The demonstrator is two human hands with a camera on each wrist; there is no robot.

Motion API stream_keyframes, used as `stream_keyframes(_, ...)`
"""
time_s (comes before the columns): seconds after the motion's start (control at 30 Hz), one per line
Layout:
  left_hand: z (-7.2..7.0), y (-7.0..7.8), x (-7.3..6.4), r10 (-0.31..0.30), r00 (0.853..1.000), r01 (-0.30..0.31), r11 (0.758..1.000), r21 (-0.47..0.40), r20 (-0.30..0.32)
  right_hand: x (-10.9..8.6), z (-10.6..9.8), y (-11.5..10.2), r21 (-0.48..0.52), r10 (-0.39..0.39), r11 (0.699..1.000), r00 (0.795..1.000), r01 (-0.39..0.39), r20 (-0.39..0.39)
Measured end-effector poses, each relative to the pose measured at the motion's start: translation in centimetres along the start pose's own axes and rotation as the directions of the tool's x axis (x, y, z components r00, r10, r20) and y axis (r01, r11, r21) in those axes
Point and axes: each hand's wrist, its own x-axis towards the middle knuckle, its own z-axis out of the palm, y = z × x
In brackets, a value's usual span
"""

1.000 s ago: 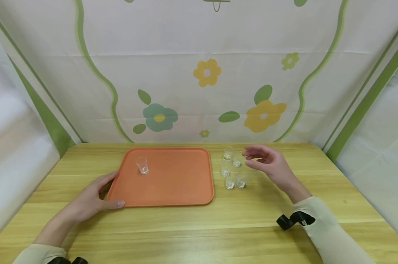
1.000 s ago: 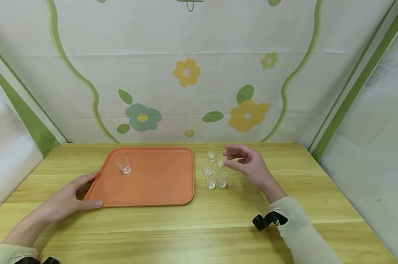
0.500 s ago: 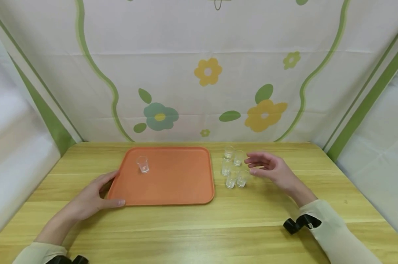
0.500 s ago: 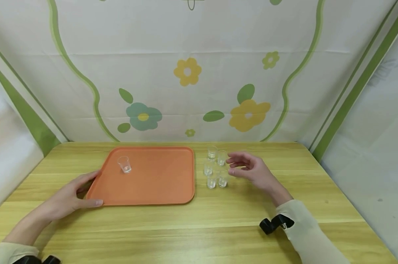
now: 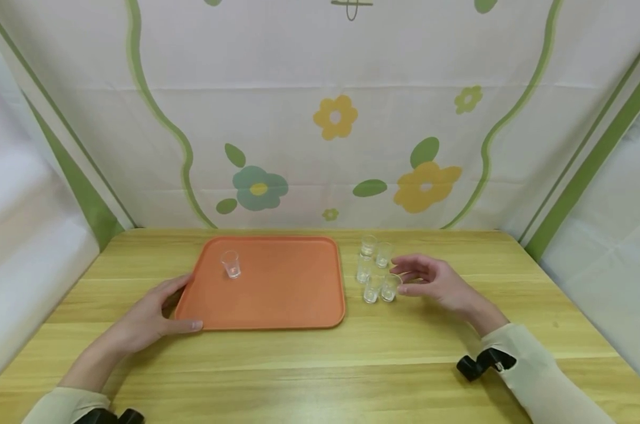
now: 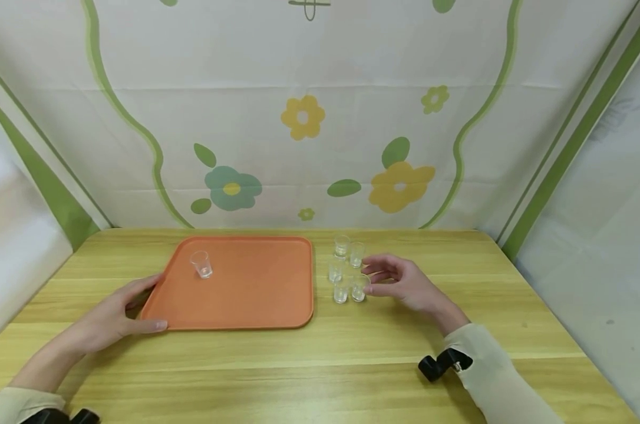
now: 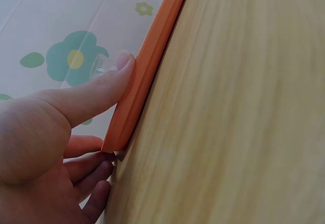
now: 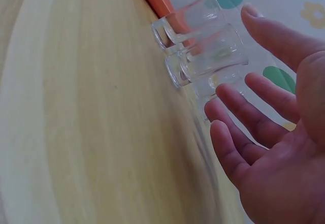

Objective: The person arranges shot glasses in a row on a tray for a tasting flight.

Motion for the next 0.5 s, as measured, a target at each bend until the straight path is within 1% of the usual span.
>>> stream_keyframes(0.13, -0.10, 0.00, 0.06, 0.005, 1.000, -0.005, 1.000, -0.011, 0.001, -0.06, 0.19, 0.14, 0.002, 0.009, 1.000, 1.000, -0.009, 0.016)
stream_keyframes(0.27, -0.08, -0.04, 0.13, 0.009, 1.000, -0.009, 1.000, 0.000, 0.001, -0.04, 0.40, 0.35, 0.016, 0.015, 1.000, 0.999, -0.015, 0.030)
stream_keyframes(0.5, -0.05, -0.07, 0.13, -0.004, 1.000, 0.004, 1.000, -0.001, 0.000, 0.21, 0.73, 0.63, -0.021, 0.013, 1.000, 1.000, -0.012, 0.021)
